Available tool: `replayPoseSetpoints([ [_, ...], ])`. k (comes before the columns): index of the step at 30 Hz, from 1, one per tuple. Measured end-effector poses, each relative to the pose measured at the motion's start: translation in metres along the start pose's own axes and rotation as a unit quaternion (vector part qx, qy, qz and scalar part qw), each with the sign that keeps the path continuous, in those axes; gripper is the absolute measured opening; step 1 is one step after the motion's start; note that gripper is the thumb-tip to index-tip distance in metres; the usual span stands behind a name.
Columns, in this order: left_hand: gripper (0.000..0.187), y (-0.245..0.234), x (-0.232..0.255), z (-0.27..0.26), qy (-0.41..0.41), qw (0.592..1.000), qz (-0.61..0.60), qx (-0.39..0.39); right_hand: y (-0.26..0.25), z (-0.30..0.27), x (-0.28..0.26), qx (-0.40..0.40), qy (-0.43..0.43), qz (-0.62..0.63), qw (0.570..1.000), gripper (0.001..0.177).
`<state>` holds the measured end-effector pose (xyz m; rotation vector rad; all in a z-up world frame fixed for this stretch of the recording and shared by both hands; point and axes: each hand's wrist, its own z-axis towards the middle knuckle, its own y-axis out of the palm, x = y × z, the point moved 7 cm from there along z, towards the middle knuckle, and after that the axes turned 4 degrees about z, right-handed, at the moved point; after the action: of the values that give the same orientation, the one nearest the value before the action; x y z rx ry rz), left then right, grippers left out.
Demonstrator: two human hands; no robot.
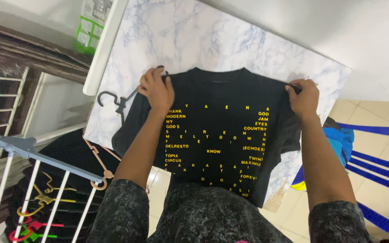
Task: The person takes garments from a pile on a blue chair, places each on a hanger, and hangs them on a drying rack. They handle a black t-shirt and a white jersey, smoothing each before hanging.
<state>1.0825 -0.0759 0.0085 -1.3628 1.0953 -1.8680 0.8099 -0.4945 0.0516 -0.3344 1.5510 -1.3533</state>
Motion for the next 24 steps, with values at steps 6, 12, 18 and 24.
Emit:
replayPoseSetpoints([
  [6, 0.048, 0.022, 0.091, -0.065, 0.151, 0.983, -0.073, -0.069, -0.012, -0.062, 0.037, 0.138, 0.017, -0.007, 0.990, 0.025],
  [12, 0.059, 0.057, 0.179, -0.141, 0.225, 0.947, -0.118, -0.198, -0.008, -0.154, 0.056, 0.215, 0.106, -0.161, 0.957, 0.046],
  [18, 0.073, 0.089, 0.200, -0.172, 0.263, 0.931, -0.003, -0.254, -0.025, -0.162, 0.064, 0.190, 0.122, -0.038, 0.973, 0.031],
  [24, 0.074, 0.093, 0.194, -0.173, 0.263, 0.932, 0.016, -0.247, -0.080, -0.164, 0.133, 0.245, 0.183, -0.002, 0.952, 0.023],
])
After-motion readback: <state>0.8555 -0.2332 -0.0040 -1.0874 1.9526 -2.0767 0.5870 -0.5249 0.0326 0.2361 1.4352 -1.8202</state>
